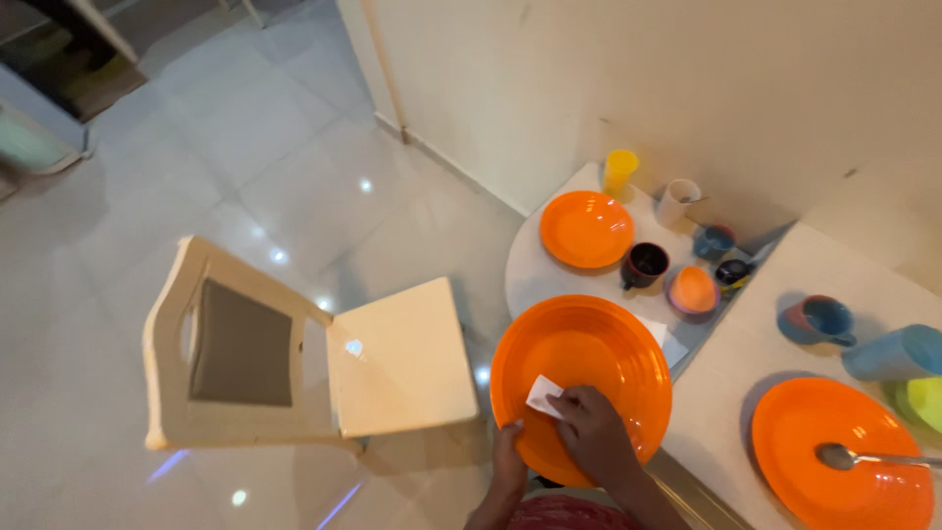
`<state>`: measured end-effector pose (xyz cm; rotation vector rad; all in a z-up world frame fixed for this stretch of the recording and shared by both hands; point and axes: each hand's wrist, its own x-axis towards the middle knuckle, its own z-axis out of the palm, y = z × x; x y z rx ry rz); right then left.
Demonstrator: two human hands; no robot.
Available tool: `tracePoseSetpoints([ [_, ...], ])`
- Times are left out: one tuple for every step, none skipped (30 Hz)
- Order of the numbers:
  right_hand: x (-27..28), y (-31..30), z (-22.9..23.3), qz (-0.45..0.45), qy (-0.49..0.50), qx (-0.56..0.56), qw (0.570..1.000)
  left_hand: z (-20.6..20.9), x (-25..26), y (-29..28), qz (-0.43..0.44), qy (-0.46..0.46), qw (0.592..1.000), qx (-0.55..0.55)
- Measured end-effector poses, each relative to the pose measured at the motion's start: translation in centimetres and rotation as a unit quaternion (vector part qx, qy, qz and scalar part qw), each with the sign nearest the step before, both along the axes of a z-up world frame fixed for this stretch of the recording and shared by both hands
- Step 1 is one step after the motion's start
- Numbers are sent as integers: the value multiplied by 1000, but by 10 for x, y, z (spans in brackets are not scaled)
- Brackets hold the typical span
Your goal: The person wipes the interior of a green bowl with a paper towel, picks up and wipes a spoon, and then holds an orange plate while repeatedly wiping its surface with the towel.
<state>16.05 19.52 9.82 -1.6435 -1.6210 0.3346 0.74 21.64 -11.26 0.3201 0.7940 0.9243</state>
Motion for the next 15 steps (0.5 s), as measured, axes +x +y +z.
tracePoseSetpoints([
  [-8,-1,1,6,1,-1,1000,1,-5,-3,6,1,1000,-1],
  [-17,-7,2,24,-10,2,1000,5,-11,-12,5,21,999,38],
  [-27,-14,3,43,-21,6,999,10,-17,-21,3,41,996,78],
  [-34,-20,6,49,-22,4,999,18,-23,-28,10,41,996,76],
  [-41,-28,9,66,-6,5,998,27,-31,-38,8,36,998,49],
  [-46,-31,11,81,7,9,997,36,-36,-42,6,30,999,27],
  [-50,-34,13,87,4,12,996,44,-38,-44,11,27,999,29],
  [-55,-40,14,80,-7,27,996,48,-43,-52,16,27,998,48],
  [-61,-47,13,74,-19,43,996,51,-47,-60,20,26,997,67],
  [-67,-54,13,79,-16,41,996,51,-54,-68,25,29,997,65],
  [-73,-60,12,73,-18,30,997,49,-59,-74,30,56,994,90],
  [-78,-67,12,65,-21,17,998,48,-64,-83,33,82,989,115],
  [-85,-75,12,68,-19,15,997,46,-71,-93,37,84,989,112],
  [-92,-80,12,72,-14,19,997,45,-75,-98,41,82,992,91],
  [-99,-84,13,76,-10,23,997,46,-78,-103,46,79,993,69],
])
